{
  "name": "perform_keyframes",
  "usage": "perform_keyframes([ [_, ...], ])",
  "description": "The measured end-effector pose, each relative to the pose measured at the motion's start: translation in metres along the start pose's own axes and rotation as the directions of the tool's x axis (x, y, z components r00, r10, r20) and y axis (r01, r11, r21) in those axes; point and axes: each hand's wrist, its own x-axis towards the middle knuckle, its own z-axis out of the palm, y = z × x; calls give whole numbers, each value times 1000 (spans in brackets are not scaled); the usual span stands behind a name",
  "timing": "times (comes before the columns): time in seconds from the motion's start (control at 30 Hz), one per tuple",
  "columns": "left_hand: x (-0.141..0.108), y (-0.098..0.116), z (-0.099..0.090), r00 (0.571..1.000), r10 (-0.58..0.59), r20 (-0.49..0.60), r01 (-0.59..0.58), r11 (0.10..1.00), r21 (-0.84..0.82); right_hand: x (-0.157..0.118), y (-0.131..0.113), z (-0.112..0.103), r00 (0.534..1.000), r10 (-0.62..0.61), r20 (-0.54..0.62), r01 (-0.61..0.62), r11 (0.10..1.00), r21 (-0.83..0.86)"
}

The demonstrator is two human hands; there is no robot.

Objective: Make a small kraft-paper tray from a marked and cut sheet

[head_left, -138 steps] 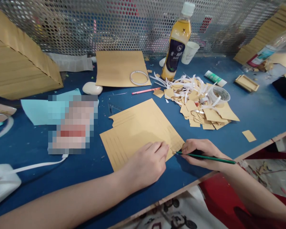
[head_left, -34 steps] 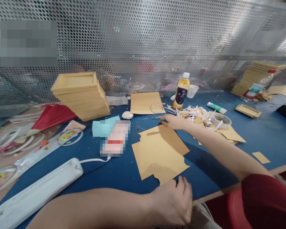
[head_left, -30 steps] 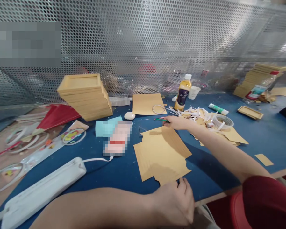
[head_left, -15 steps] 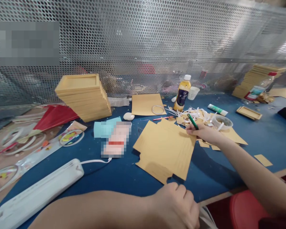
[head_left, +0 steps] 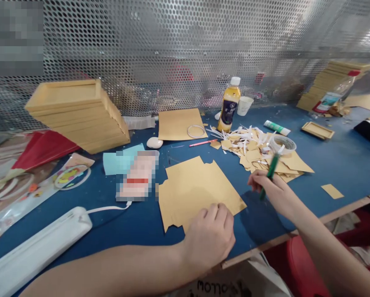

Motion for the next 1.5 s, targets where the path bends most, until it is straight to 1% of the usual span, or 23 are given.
perform_keyframes([
  [0.07,-2,1,3,1000,2,-17,-2,1000,15,-7,-4,0,999,30,-12,-29,992,125],
  [0.13,-3,2,7,999,-7,-41,8,1000,22,-14,-6,5,996,82,21,-85,968,235],
  [0.17,-3,2,9,999,-19,-48,21,999,25,-18,-5,9,995,89,45,-98,954,282],
  [0.27,-1,-1,12,996,-78,-41,80,996,45,-25,0,22,994,31,106,-70,919,388],
  [0.33,2,-6,13,994,-104,-11,105,992,66,-27,6,29,992,3,128,-55,914,402],
  [0.4,4,-10,15,994,-111,14,109,991,77,-27,12,33,992,3,123,-47,935,352],
  [0.53,5,-14,17,992,-115,56,113,993,46,-31,21,35,1000,-4,22,1,990,141],
  [0.6,5,-14,19,990,-118,73,117,993,23,-33,23,35,1000,-15,-1,15,996,85],
  [0.7,4,-13,20,990,-116,79,116,993,3,-36,23,36,1000,-16,10,15,993,116],
  [0.8,4,-14,20,989,-121,83,121,993,-2,-40,23,36,997,-72,5,70,979,189],
  [0.9,4,-14,20,987,-128,99,129,992,-11,-44,26,36,989,-137,-59,146,972,184],
  [0.97,4,-14,20,987,-124,104,126,992,-13,-45,27,35,986,-141,-87,152,978,146],
  [1.0,4,-14,20,987,-122,102,124,992,-13,-45,27,34,986,-145,-82,154,980,124],
  [1.1,4,-14,20,988,-125,96,127,992,-12,-42,23,31,981,-194,11,193,980,41],
  [1.17,4,-13,20,987,-129,91,130,991,-9,-39,18,32,978,-204,49,206,978,-23],
  [1.33,5,-13,20,990,-120,74,121,993,-2,-39,11,38,986,-156,50,160,983,-85],
  [1.5,6,-13,20,991,-119,65,120,993,-3,-41,13,40,982,-184,43,188,971,-146],
])
